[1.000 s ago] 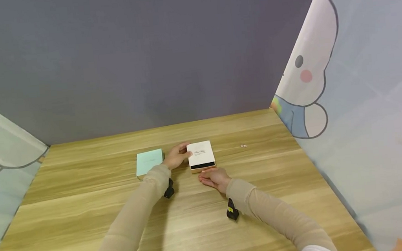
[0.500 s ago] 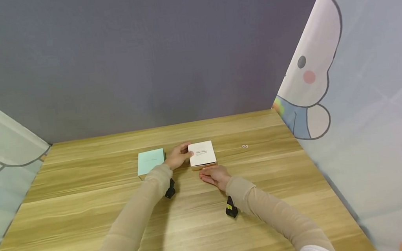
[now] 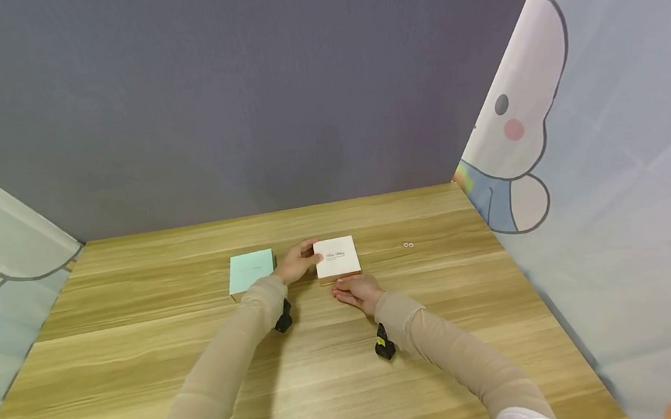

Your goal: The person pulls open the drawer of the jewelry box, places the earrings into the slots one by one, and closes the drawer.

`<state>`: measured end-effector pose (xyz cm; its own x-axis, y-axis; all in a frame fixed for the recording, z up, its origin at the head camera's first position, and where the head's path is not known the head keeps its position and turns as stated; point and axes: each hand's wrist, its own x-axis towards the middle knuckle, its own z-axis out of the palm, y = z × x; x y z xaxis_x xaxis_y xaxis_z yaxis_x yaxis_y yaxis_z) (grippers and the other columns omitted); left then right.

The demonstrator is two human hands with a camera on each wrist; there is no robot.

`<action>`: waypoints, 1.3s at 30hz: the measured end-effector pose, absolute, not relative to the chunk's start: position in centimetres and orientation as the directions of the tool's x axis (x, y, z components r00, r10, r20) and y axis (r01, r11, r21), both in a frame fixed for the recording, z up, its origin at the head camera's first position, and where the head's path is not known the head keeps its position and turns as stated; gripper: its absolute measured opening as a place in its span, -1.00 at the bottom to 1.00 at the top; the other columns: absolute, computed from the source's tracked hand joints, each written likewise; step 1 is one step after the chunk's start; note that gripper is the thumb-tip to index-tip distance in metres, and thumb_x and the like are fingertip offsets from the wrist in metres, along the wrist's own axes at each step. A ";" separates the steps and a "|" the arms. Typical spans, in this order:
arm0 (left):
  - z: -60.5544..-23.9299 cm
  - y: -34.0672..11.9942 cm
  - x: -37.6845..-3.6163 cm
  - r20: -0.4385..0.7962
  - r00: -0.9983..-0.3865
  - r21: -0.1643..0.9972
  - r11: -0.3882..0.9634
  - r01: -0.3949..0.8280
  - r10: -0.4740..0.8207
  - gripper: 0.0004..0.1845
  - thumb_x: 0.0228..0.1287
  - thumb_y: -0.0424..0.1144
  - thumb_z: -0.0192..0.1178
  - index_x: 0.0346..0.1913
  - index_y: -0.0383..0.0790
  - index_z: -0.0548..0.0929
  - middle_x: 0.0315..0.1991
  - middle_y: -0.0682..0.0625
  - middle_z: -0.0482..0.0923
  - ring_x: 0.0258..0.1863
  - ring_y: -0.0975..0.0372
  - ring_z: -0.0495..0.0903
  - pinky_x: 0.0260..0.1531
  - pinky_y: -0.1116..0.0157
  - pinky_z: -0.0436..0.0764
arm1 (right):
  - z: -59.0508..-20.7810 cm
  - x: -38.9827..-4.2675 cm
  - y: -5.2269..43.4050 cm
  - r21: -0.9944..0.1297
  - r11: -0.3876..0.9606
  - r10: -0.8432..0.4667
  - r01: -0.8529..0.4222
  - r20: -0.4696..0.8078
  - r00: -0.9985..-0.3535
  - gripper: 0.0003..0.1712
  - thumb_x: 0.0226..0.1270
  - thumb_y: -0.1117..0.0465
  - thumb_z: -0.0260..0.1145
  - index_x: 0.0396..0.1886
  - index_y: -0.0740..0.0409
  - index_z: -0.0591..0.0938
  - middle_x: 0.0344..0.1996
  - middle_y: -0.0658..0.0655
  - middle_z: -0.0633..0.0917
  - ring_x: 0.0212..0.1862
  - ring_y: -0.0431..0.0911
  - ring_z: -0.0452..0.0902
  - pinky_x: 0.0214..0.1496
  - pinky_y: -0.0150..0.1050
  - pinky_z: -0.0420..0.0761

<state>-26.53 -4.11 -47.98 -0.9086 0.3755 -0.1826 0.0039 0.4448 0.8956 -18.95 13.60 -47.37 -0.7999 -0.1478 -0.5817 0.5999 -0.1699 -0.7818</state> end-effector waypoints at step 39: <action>-42.8 -6.9 -17.8 0.034 -0.951 0.778 0.589 0.219 0.308 -0.52 0.28 -0.17 0.11 0.24 -0.20 0.40 0.26 -0.16 0.33 0.22 -0.10 0.31 0.19 -0.07 0.35 | -44.9 -15.3 14.0 -0.782 -0.111 -0.269 0.614 -0.571 -0.776 -0.57 0.36 0.34 0.04 0.18 0.46 0.34 -0.11 0.20 0.63 -0.19 -0.15 0.60 0.05 -0.28 0.58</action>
<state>-17.76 -6.90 -42.80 -0.9507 0.3083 0.0341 0.2190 0.5893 0.7777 -15.26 14.03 -44.93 -0.7756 -0.2693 -0.5709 0.6138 -0.1107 -0.7817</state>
